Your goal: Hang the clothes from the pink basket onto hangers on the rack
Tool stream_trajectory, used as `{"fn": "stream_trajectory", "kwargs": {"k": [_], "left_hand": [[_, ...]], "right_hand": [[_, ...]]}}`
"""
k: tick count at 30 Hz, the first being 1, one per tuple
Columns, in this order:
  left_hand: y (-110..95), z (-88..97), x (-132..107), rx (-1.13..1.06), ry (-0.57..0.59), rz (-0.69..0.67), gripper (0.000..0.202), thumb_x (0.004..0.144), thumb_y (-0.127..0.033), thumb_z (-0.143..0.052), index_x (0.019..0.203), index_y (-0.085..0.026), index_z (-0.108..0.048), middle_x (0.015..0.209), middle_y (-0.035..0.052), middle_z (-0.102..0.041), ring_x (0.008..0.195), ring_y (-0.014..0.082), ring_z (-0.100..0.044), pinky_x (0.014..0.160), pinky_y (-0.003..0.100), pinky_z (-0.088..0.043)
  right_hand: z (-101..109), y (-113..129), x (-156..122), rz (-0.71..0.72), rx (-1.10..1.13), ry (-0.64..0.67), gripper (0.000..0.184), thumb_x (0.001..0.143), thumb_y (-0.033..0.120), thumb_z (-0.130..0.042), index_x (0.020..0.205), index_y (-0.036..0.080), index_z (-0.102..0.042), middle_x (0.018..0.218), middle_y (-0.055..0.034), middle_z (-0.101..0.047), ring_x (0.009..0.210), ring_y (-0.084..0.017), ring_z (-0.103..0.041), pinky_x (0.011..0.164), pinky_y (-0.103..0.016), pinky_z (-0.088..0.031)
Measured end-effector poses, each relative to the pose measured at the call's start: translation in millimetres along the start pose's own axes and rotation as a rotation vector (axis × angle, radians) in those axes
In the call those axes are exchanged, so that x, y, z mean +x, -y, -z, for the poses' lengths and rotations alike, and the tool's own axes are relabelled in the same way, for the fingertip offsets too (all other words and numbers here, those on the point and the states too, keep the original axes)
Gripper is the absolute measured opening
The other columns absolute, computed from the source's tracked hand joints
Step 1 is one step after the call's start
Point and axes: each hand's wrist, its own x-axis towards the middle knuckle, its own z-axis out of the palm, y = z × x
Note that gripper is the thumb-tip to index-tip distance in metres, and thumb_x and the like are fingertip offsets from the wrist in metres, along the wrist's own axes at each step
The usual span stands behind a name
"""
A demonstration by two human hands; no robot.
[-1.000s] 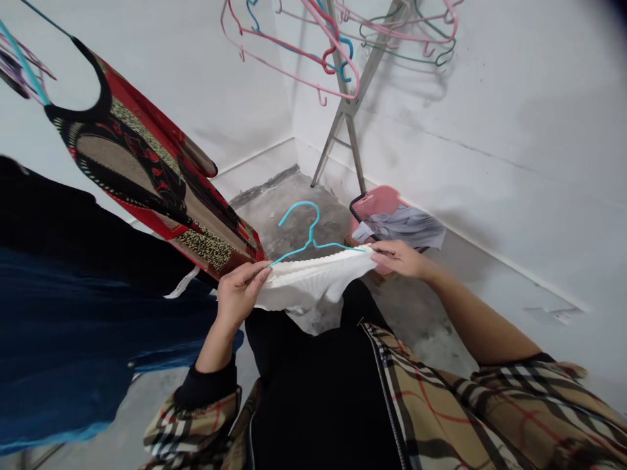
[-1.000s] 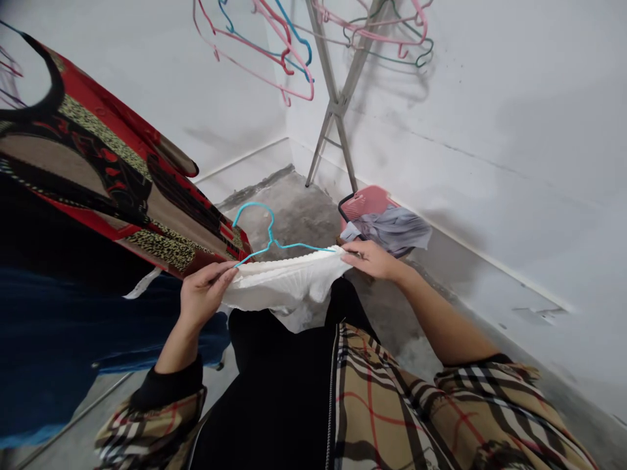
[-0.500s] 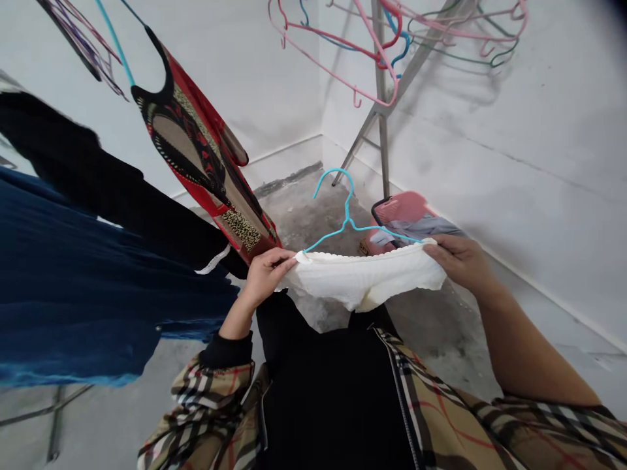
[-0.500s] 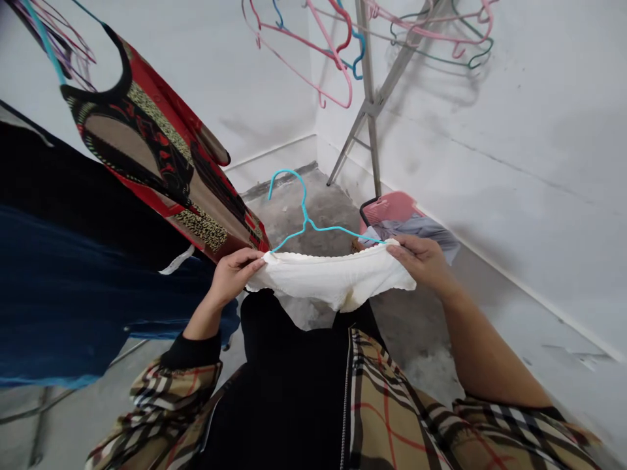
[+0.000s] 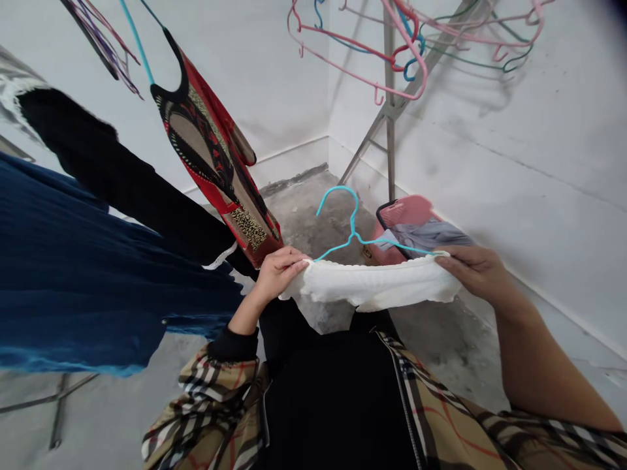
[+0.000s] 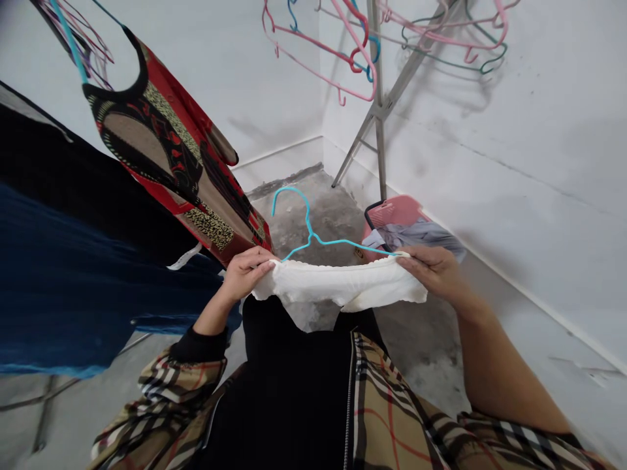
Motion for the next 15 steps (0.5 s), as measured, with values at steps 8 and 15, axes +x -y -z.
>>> {"fn": "stream_trajectory", "kwargs": {"k": [8,15], "left_hand": [[0,-30.1,11,-0.24,-0.663,0.223,0.028,0.083,-0.04,-0.068,0.103,-0.02,-0.068,0.088,0.0009,-0.064,0.078,0.0103,-0.057,0.075,0.022,-0.047],[-29,-114.6,-2,-0.484,0.052,0.485,0.059,0.08,-0.044,-0.069,0.131,-0.018,-0.054,0.096,0.0042,-0.062,0.073,0.011,-0.056,0.066,0.023,-0.046]], "right_hand": [[-5,9,-5,-0.063,-0.098,-0.073,0.028,0.086,0.037,-0.056,0.089,0.017,-0.075,0.086,-0.0078,-0.076,0.073,-0.02,-0.068,0.065,-0.026,-0.052],[-104,-8,-19,-0.012,0.044,-0.197,0.036,0.091,0.046,-0.05,0.096,0.018,-0.071,0.083,-0.007,-0.074,0.073,-0.021,-0.068,0.068,-0.03,-0.055]]}}
